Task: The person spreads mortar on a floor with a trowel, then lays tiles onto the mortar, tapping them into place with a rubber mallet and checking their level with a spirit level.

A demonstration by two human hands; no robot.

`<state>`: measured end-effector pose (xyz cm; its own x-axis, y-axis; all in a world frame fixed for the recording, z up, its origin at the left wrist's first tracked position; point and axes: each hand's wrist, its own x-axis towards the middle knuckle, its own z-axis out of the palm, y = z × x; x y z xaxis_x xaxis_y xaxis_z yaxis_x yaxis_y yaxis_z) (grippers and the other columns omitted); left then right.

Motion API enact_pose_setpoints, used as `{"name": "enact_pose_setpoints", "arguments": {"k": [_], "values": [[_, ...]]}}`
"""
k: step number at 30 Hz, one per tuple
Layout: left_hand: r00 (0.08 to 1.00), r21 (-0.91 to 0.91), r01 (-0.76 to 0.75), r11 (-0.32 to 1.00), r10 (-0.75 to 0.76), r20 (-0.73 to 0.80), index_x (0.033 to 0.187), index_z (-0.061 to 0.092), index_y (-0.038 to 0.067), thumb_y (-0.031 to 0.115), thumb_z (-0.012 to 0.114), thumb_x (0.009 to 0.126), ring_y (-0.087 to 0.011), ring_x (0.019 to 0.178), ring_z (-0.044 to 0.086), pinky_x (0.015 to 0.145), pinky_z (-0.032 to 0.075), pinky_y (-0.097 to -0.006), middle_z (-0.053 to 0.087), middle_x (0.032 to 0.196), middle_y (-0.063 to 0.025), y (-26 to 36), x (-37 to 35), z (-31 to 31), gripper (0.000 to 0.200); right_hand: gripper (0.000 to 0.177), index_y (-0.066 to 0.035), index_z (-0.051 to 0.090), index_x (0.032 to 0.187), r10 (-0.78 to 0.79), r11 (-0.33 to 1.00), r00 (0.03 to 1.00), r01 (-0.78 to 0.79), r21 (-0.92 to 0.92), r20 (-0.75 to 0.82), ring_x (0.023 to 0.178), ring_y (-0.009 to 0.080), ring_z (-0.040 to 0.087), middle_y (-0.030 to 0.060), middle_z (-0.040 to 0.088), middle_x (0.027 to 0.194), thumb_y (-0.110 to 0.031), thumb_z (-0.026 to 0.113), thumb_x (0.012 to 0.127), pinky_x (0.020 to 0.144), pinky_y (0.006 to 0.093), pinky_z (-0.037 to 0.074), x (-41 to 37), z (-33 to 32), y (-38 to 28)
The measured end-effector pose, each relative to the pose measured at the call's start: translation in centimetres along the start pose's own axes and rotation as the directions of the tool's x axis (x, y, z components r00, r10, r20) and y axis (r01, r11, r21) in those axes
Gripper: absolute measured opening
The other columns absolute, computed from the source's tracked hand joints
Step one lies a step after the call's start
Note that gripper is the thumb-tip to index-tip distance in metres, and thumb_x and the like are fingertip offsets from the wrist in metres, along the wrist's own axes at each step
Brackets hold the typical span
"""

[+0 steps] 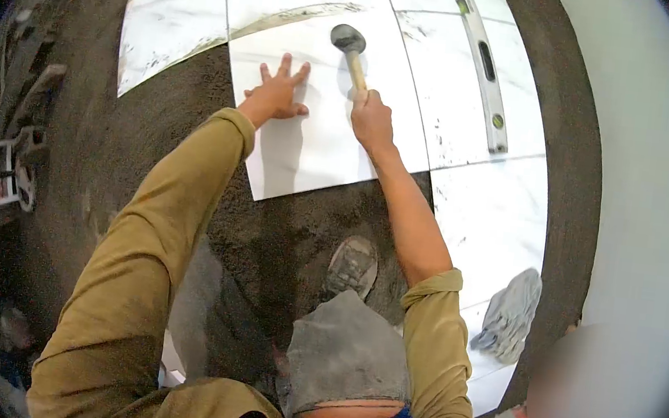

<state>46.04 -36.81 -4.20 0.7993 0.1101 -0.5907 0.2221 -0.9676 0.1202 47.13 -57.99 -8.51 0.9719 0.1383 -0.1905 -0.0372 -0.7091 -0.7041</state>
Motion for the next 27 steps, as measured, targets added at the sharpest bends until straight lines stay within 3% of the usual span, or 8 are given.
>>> {"name": "enact_pose_setpoints", "arguments": {"k": [11,14,16,17,20,22,24,27], "values": [[1.000,-0.013,0.000,1.000,0.000,0.000,0.156,0.016,0.040,0.042,0.077,0.079,-0.0504,0.147,0.006,0.103,0.032,-0.0773,-0.001,0.166,-0.0038,-0.1,-0.3,-0.3,0.098,0.040,-0.004,0.058,0.107,-0.037,0.999,0.998,0.039,0.035,-0.041,0.084,0.0551,0.062,0.0348,0.064,0.086,-0.040,0.042,0.101,0.077,0.0605,0.048,2.7,2.2,-1.6],[0.999,-0.050,-0.026,0.998,0.024,-0.044,0.156,0.017,0.039,0.042,0.079,0.077,-0.0502,0.147,0.006,0.101,0.031,-0.0794,-0.001,0.166,-0.0038,-0.5,-0.1,0.3,0.101,0.041,-0.003,0.058,0.107,0.015,0.998,0.995,-0.020,0.052,0.096,0.089,0.0534,0.061,0.0327,0.065,0.093,-0.040,0.041,0.101,0.078,0.0586,0.049,1.6,1.9,-2.1],[0.999,-0.060,-0.027,0.998,0.024,-0.049,0.156,0.014,0.040,0.042,0.081,0.076,-0.0508,0.147,0.006,0.100,0.030,-0.0805,-0.001,0.166,-0.0058,-0.6,-0.2,0.2,0.104,0.041,-0.003,0.058,0.107,-0.136,0.991,0.988,0.134,0.023,0.071,0.090,0.0525,0.061,0.0318,0.065,0.094,-0.040,0.041,0.101,0.078,0.0580,0.049,0.8,2.4,-1.4],[0.998,-0.077,-0.020,0.997,0.015,-0.060,0.157,0.015,0.035,0.043,0.082,0.075,-0.0482,0.148,0.008,0.100,0.030,-0.0811,0.001,0.166,-0.0057,-0.5,-0.7,-0.1,0.106,0.041,-0.003,0.059,0.107,-0.267,0.963,0.963,0.268,-0.013,0.032,0.091,0.0515,0.061,0.0310,0.065,0.095,-0.039,0.041,0.101,0.077,0.0574,0.048,0.9,2.9,-0.9],[0.968,-0.234,0.046,0.971,-0.102,-0.231,0.157,0.014,0.006,0.046,0.086,0.068,-0.0462,0.149,0.009,0.102,0.031,-0.0775,0.003,0.164,-0.0205,-1.5,0.5,2.4,0.121,0.041,0.000,0.060,0.098,-0.240,0.967,0.970,0.242,-0.076,0.032,0.087,0.0470,0.061,0.0282,0.064,0.093,-0.036,0.041,0.099,0.076,0.0531,0.047,1.8,4.6,1.3],[0.979,-0.203,0.078,0.976,-0.113,-0.167,0.155,0.014,0.001,0.047,0.088,0.066,-0.0447,0.149,0.010,0.103,0.031,-0.0752,0.004,0.162,-0.0262,-1.2,-0.2,1.6,0.125,0.042,0.000,0.062,0.094,-0.171,0.978,0.981,0.180,-0.102,0.090,0.085,0.0434,0.062,0.0266,0.065,0.089,-0.036,0.040,0.099,0.074,0.0511,0.047,2.2,3.2,-1.3],[0.973,-0.216,0.111,0.970,-0.150,-0.177,0.155,0.016,0.003,0.047,0.088,0.065,-0.0427,0.149,0.012,0.105,0.031,-0.0738,0.006,0.163,-0.0233,-1.3,-0.4,1.7,0.124,0.043,0.000,0.063,0.091,-0.250,0.967,0.963,0.253,-0.024,0.103,0.084,0.0400,0.064,0.0253,0.065,0.086,-0.036,0.040,0.099,0.073,0.0486,0.047,0.4,2.4,-4.1],[0.976,-0.211,0.097,0.973,-0.134,-0.170,0.155,0.019,0.003,0.047,0.089,0.064,-0.0411,0.149,0.014,0.106,0.032,-0.0713,0.011,0.163,-0.0190,-1.5,-0.6,1.3,0.123,0.039,0.000,0.058,0.096,-0.080,0.995,0.982,0.088,-0.044,0.173,0.085,0.0492,0.060,0.0266,0.063,0.094,-0.032,0.038,0.102,0.078,0.0556,0.045,1.1,3.4,-4.7]]}}
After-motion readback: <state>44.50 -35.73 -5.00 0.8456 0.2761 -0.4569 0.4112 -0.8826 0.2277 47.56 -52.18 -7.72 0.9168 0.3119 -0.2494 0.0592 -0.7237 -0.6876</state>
